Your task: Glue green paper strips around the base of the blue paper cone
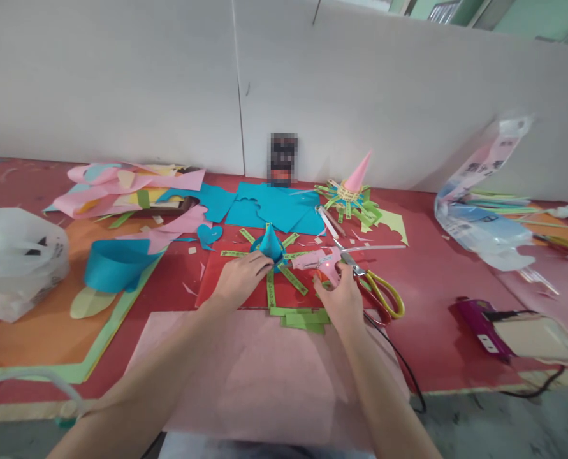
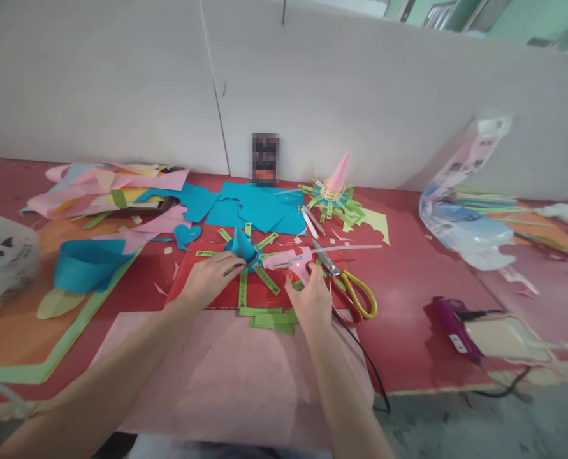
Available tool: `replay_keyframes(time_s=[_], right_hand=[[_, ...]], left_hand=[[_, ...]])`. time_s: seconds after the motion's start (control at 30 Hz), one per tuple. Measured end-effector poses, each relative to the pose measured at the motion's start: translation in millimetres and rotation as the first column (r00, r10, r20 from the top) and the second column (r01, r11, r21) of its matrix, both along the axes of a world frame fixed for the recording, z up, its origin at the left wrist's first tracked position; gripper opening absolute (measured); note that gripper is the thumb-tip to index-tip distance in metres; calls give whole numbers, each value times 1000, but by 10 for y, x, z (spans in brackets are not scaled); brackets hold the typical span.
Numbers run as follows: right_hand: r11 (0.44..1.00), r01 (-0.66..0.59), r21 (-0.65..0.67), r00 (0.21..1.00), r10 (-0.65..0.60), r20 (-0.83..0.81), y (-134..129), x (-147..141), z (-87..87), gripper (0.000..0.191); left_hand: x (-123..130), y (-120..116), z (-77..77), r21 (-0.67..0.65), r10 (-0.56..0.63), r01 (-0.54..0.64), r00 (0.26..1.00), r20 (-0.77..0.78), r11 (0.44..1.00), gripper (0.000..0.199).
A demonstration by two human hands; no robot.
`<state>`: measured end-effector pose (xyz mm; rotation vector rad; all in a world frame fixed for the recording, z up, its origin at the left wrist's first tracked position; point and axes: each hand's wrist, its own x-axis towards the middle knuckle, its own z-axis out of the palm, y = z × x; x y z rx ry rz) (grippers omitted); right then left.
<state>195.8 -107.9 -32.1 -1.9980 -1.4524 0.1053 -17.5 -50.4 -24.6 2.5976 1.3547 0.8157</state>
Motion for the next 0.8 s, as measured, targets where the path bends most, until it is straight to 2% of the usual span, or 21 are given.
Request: replay_keyframes(time_s=[0.17,0.4,0.5,0.63,0.8], right_hand=[[1000,-4,-15,999,5,50,16,-15,1,43],[1000,13,-15,999,-13,48,20,-17,-18,45],[1000,16,-9,999,-16,48,17,-23,-11,45],[1000,11,12,996,-12,85,13,-33,0,42],[1000,-7,24,990,4,138,16,-38,-34,40]], left_hand=[[3,-5,18,5,-5,4,998,57,1000,17],[-39,-26,84,-2,111,-113,972,205,994,12],[-82,-2,70,-39,122,-117,981,153,992,11],[-115,40,31,-50,79,-76,994,75,996,11],[-77,52,14,-42,45,-41,992,115,998,16]])
